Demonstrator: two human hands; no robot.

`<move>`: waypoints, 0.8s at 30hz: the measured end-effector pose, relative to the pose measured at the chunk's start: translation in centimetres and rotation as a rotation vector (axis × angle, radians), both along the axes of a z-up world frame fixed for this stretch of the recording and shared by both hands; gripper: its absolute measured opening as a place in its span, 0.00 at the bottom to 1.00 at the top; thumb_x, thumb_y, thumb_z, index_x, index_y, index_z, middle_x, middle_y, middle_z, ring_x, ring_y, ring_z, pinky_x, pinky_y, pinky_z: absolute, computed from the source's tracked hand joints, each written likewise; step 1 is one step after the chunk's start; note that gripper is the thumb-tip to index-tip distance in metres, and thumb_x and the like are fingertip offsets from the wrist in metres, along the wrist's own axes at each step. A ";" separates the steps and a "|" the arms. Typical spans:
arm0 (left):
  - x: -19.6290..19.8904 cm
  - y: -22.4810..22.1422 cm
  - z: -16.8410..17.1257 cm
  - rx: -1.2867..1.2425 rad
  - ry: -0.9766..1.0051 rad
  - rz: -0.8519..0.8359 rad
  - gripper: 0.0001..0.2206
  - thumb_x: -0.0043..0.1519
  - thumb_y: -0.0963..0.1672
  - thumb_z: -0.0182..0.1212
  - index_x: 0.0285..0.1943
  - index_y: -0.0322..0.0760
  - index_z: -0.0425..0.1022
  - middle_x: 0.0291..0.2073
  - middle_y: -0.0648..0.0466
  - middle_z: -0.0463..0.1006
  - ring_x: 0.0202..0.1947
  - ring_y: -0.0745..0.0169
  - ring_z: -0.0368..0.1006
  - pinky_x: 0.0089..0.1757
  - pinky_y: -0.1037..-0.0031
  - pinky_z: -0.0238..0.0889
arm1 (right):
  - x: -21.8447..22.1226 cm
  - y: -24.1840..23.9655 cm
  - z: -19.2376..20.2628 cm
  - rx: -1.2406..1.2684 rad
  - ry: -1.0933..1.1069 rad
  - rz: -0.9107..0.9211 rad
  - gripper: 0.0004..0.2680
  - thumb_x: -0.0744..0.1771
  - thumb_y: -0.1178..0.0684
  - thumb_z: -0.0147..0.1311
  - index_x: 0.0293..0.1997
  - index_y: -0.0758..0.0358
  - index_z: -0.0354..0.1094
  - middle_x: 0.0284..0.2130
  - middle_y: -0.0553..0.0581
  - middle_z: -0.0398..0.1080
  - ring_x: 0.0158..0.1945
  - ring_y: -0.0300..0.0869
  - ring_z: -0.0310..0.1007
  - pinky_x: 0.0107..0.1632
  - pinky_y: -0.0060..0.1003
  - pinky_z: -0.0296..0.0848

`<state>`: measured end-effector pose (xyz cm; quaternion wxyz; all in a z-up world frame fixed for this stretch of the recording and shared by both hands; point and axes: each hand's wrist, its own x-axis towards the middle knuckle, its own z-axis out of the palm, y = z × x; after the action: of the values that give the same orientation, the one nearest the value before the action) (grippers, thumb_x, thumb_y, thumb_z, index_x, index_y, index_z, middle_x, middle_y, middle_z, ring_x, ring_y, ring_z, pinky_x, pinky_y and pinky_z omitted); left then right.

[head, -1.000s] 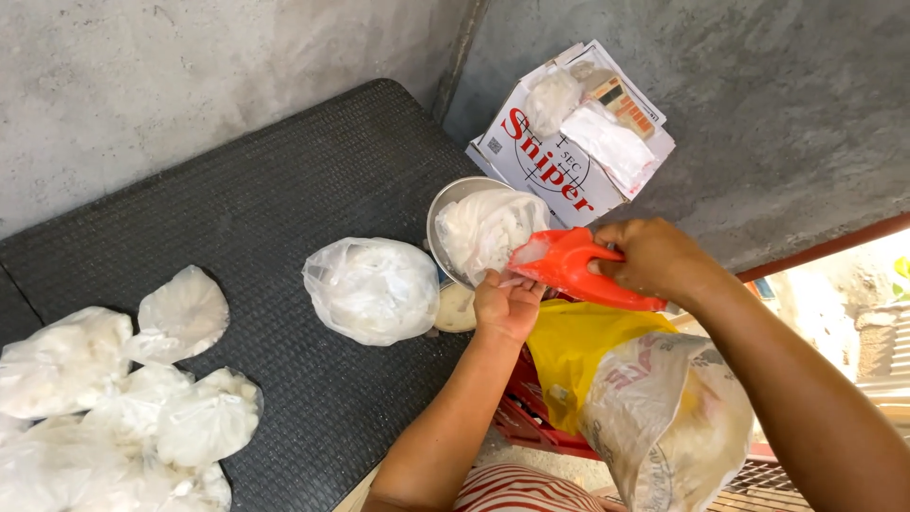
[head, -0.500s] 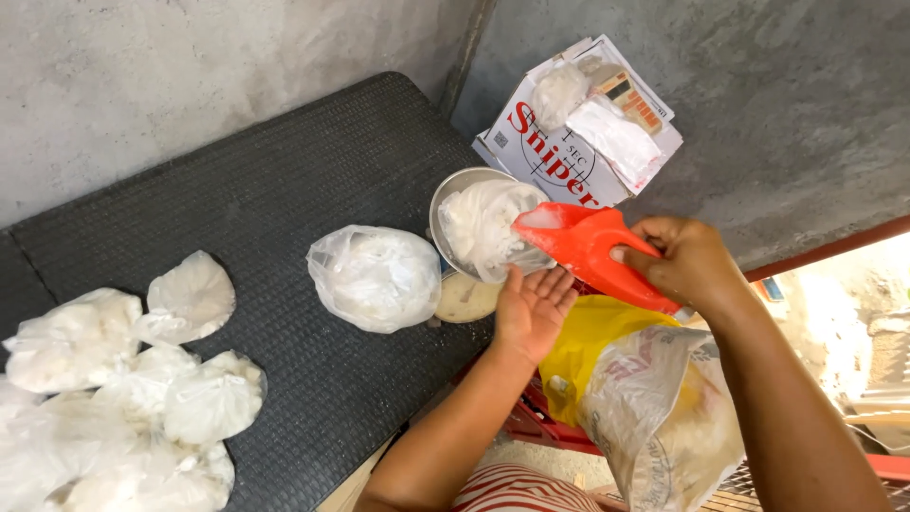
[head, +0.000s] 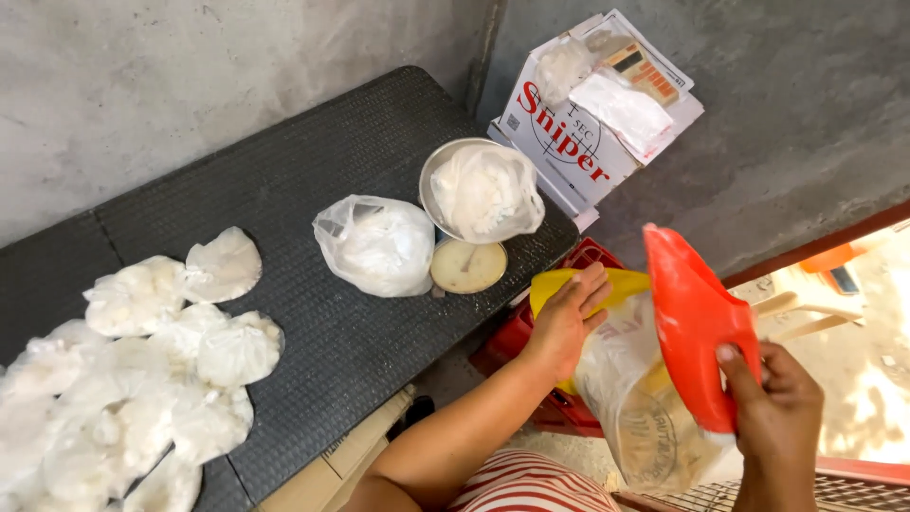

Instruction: Measuring and bagging white powder using a scoop and scale in small plastic bags.

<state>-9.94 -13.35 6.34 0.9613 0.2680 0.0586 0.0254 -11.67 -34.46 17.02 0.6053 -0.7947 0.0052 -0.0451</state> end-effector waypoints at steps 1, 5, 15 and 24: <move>-0.3 -1.1 -0.1 0.009 0.002 0.002 0.31 0.70 0.55 0.43 0.78 0.37 0.54 0.75 0.51 0.58 0.74 0.58 0.55 0.65 0.63 0.49 | -0.9 -1.6 -0.7 0.009 0.002 0.002 0.05 0.69 0.57 0.60 0.45 0.67 0.73 0.28 0.49 0.73 0.26 0.29 0.66 0.29 0.26 0.64; -1.3 -5.5 -2.2 0.285 -0.009 0.098 0.26 0.70 0.49 0.51 0.76 0.36 0.61 0.71 0.46 0.65 0.71 0.58 0.60 0.64 0.70 0.51 | -4.1 -7.7 -3.5 0.086 0.017 -0.097 0.05 0.69 0.56 0.61 0.45 0.67 0.72 0.25 0.49 0.69 0.24 0.29 0.61 0.26 0.27 0.58; -7.9 -12.1 -3.2 1.058 -0.115 0.346 0.26 0.68 0.46 0.59 0.74 0.32 0.63 0.72 0.41 0.64 0.74 0.51 0.59 0.67 0.67 0.51 | -5.0 -17.0 -16.8 0.121 0.288 0.056 0.09 0.67 0.53 0.61 0.46 0.70 0.74 0.29 0.52 0.74 0.29 0.33 0.65 0.32 0.29 0.63; -12.4 -12.5 -4.8 1.160 -0.029 0.379 0.26 0.66 0.45 0.62 0.73 0.33 0.64 0.72 0.41 0.65 0.73 0.50 0.59 0.67 0.65 0.50 | 1.6 -14.8 -30.3 0.117 0.241 0.307 0.17 0.63 0.60 0.61 0.59 0.65 0.66 0.42 0.60 0.74 0.40 0.39 0.74 0.41 0.36 0.75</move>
<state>-22.39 -25.88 1.50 0.6379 0.7325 0.0688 0.2275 -10.10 -49.27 -13.26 0.6453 -0.7492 -0.0411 0.1437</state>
